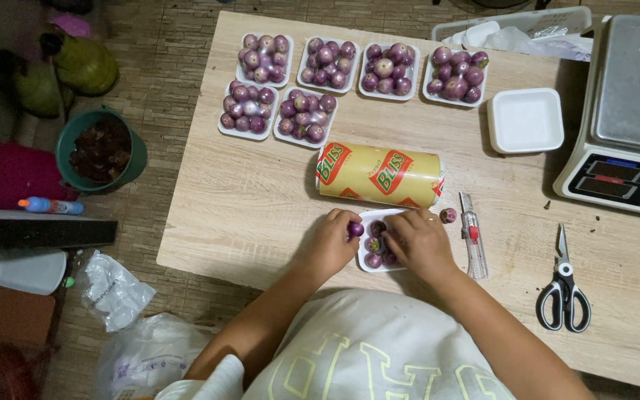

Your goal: The person places shallots into plastic trays, wraps the trays with plastic film using a sliding cutter, and weighs the finished packages on a digital scale.

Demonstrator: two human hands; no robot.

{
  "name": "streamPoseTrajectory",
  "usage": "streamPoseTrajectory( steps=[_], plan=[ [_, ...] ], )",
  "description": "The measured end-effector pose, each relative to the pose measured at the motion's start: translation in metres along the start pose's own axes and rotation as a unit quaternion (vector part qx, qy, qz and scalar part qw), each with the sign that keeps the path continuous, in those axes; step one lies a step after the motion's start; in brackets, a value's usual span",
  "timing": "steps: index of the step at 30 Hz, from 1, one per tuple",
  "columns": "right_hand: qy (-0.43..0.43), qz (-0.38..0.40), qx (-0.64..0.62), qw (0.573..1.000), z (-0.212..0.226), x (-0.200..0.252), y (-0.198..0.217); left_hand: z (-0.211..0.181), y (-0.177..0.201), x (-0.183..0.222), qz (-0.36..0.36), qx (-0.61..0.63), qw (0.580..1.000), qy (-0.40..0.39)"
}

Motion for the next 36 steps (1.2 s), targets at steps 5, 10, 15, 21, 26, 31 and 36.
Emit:
streamPoseTrajectory(
  steps=[5, 10, 15, 21, 26, 31, 36],
  plan=[
    [0.023, 0.057, 0.088, 0.994, 0.014, -0.013, -0.031, 0.017, -0.011, -0.002, -0.048, -0.023, 0.996, -0.065],
    [-0.007, 0.100, 0.062, 0.993, 0.003, -0.014, -0.041, 0.036, -0.023, -0.003, -0.068, -0.034, 0.994, -0.074],
    [-0.048, 0.111, -0.021, 0.992, -0.005, -0.015, -0.028, 0.033, -0.031, -0.007, -0.078, -0.081, 0.981, -0.156],
    [-0.025, 0.122, 0.002, 0.992, 0.003, -0.013, -0.023, -0.004, -0.024, -0.005, -0.019, -0.146, 0.971, -0.187],
    [-0.040, 0.113, -0.004, 0.993, -0.008, -0.013, -0.027, -0.007, -0.017, -0.007, -0.047, -0.139, 0.971, -0.188],
    [-0.035, 0.122, -0.005, 0.992, -0.008, -0.011, -0.033, 0.012, -0.033, -0.015, -0.018, -0.126, 0.972, -0.197],
    [-0.043, 0.127, -0.006, 0.991, -0.009, -0.015, -0.031, 0.006, -0.027, -0.017, 0.025, -0.132, 0.971, -0.196]
  ],
)
Point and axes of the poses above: each hand's wrist, its own x-axis away from the middle knuckle, its own y-axis out of the back of the hand, z = x × y, the point moved 9 cm from there along -x, towards the middle knuckle, and after that the axes turned 11 degrees about -y, right-handed, at the moved point
